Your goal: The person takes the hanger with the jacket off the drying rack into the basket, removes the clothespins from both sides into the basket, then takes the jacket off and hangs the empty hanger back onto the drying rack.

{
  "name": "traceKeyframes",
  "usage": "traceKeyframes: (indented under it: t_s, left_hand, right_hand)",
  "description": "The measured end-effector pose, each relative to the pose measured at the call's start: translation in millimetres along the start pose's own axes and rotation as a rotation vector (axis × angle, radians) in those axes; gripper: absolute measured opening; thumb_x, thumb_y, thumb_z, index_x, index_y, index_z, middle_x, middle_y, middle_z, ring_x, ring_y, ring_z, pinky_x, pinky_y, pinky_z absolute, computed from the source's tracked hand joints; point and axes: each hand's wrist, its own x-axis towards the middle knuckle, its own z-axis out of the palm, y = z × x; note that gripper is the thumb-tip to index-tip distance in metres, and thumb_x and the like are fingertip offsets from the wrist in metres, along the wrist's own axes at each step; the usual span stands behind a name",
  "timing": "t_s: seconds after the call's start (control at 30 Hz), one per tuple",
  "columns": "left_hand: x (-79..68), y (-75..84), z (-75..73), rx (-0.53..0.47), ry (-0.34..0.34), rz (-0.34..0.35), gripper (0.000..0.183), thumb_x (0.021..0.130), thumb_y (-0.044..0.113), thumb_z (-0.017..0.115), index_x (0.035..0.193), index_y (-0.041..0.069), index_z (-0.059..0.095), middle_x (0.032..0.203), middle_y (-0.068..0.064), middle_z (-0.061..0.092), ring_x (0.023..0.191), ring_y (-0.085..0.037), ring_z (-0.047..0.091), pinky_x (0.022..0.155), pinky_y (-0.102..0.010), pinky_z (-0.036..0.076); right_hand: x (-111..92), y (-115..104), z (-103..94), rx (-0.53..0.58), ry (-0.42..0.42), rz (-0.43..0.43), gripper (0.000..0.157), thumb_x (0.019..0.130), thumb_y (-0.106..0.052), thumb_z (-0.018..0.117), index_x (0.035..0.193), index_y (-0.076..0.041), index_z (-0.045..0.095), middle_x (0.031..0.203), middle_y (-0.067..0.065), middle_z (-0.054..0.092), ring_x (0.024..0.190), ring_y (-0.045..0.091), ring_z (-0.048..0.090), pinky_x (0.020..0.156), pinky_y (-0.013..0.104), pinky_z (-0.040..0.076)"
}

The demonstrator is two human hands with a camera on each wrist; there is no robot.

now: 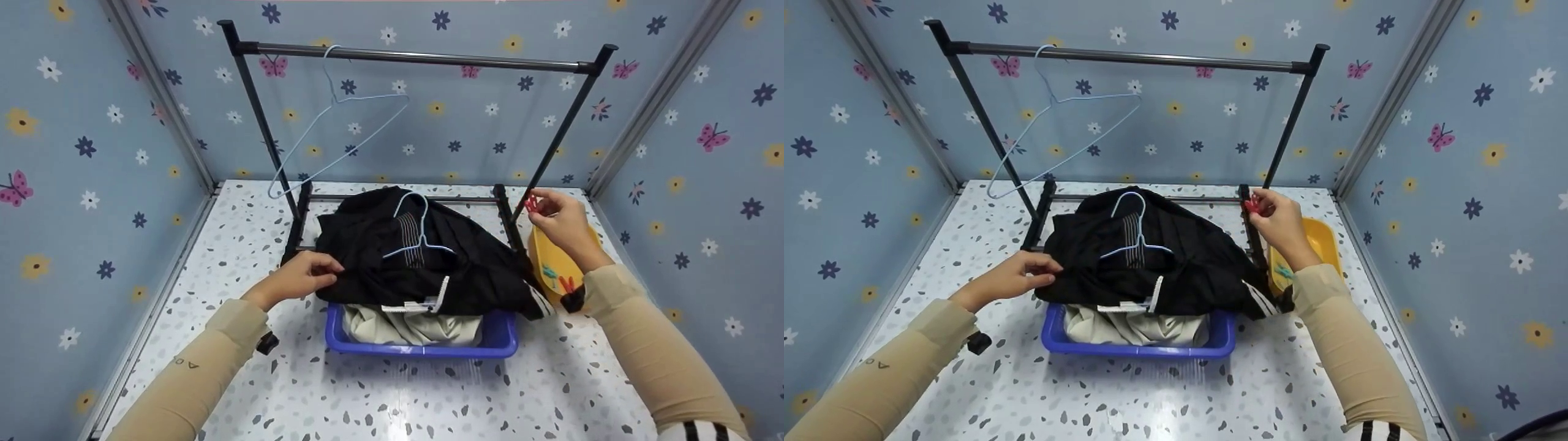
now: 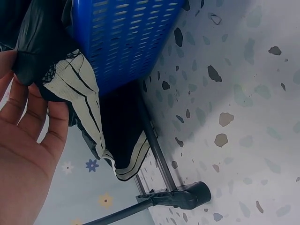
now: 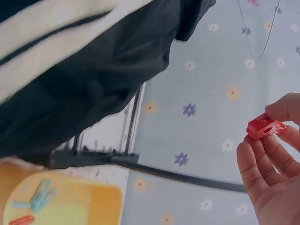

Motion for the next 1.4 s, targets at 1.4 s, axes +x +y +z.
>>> traceKeyframes:
  t_s: [1.4]
  left_hand:
    - [0.1, 0.8, 0.5, -0.005, 0.003, -0.03, 0.019, 0.103, 0.004, 0.072, 0.118, -0.003, 0.082, 0.121, -0.024, 0.081, 0.103, -0.015, 0.071, 0.096, -0.031, 0.059]
  right_hand:
    - [-21.6, 174.2, 6.5, -0.116, -0.127, 0.518, 0.036, 0.106, -0.019, 0.076, 0.127, 0.01, 0.074, 0.121, 0.022, 0.072, 0.104, 0.027, 0.064, 0.076, 0.02, 0.051]
